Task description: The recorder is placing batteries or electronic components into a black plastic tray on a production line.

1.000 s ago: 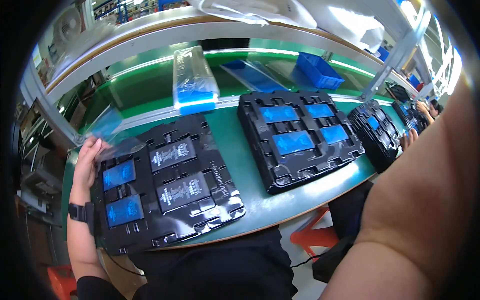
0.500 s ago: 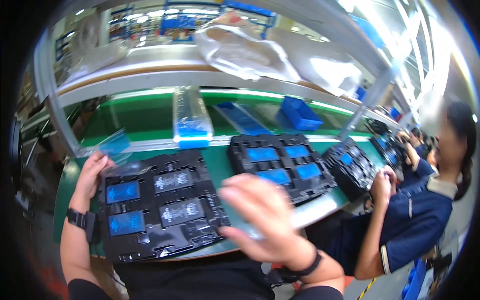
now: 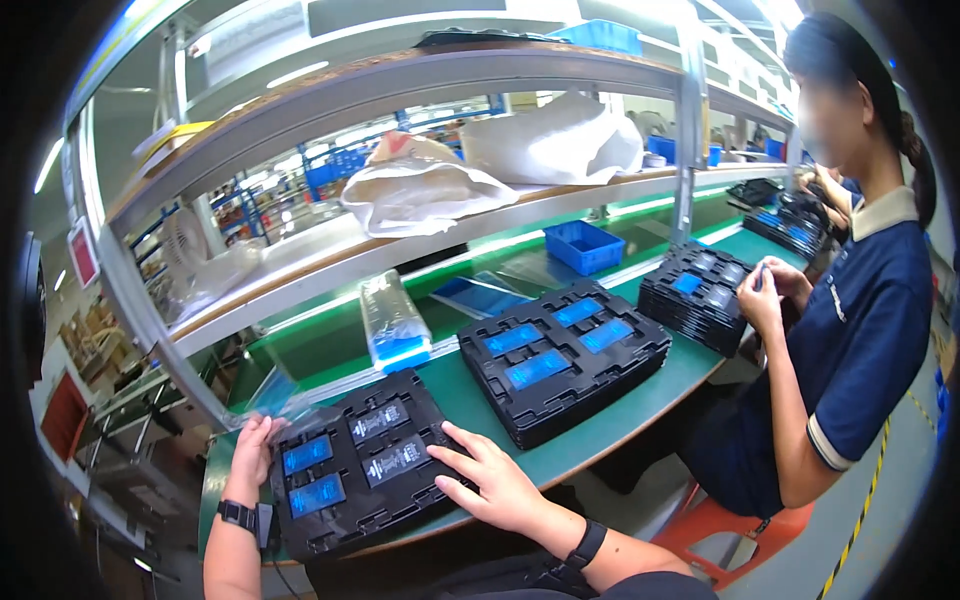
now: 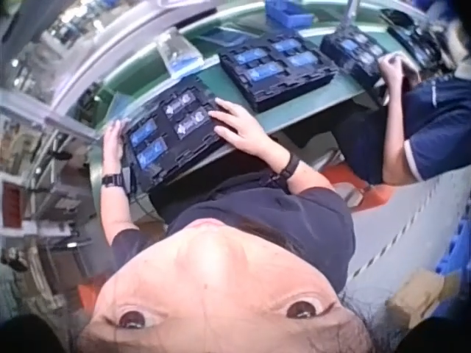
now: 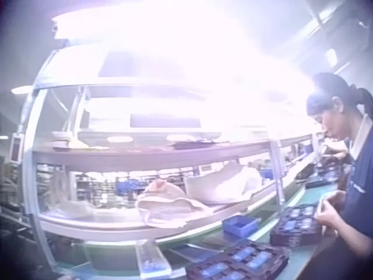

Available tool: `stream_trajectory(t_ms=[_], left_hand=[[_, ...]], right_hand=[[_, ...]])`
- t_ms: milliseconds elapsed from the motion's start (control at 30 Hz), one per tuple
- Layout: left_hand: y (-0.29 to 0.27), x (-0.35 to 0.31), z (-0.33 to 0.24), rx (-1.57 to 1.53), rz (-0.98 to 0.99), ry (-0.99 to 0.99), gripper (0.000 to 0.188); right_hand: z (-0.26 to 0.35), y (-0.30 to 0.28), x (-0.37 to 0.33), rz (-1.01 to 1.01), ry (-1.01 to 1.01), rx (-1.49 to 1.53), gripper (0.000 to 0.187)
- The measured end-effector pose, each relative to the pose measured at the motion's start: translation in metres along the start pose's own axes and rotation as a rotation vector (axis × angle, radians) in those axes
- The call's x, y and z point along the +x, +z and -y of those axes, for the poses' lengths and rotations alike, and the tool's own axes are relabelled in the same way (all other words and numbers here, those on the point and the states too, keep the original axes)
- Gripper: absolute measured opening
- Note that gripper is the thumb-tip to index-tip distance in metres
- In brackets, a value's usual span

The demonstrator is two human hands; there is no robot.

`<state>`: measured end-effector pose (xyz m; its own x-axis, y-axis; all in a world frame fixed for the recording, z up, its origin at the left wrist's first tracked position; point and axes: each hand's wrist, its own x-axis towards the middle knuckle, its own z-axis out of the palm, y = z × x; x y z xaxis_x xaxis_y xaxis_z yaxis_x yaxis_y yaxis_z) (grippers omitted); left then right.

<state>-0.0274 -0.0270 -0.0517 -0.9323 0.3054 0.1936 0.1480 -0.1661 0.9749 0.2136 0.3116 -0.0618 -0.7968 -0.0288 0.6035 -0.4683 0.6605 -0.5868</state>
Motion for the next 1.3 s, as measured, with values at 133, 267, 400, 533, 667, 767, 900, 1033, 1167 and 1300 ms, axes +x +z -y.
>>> stream_trajectory(t_ms=[133,267,400,533,667,767,900,1033,1167,1300], left_hand=[[-0.014,-0.025,-0.011,-0.079,-0.157,-0.054,0.01],[-0.02,-0.052,-0.013,-0.208,-0.294,0.01,0.012],[0.003,-0.067,-0.017,-0.209,-0.245,-0.029,0.024],[0.002,-0.084,-0.027,-0.189,-0.144,-0.038,0.024],[0.003,-0.115,-0.032,-0.193,-0.161,-0.118,0.017],[0.003,-0.127,-0.029,-0.315,-0.149,-0.106,0.016],[0.005,-0.131,-0.033,-0.401,-0.206,-0.022,0.016],[-0.008,-0.123,-0.059,-0.337,-0.291,0.1,0.015],[-0.008,-0.109,-0.089,-0.08,-0.285,0.203,0.017],[-0.01,-0.099,-0.101,-0.007,-0.245,0.151,0.019]], right_hand=[[0.008,0.006,0.002,-0.017,-0.057,-0.121,0.045],[0.014,0.009,0.004,-0.028,-0.095,-0.16,0.056],[0.008,0.013,0.002,-0.072,-0.111,-0.204,0.055],[0.017,0.011,-0.01,-0.124,-0.129,-0.278,0.055],[0.022,0.004,-0.015,-0.074,-0.071,-0.31,0.053],[0.014,-0.003,-0.015,-0.096,-0.081,-0.293,0.052],[-0.001,-0.015,-0.018,-0.141,-0.168,-0.192,0.049],[0.0,-0.012,-0.023,-0.229,-0.191,-0.195,0.048],[0.001,-0.009,-0.025,-0.286,-0.197,-0.23,0.049],[0.005,-0.005,-0.022,-0.297,-0.21,-0.241,0.049]])
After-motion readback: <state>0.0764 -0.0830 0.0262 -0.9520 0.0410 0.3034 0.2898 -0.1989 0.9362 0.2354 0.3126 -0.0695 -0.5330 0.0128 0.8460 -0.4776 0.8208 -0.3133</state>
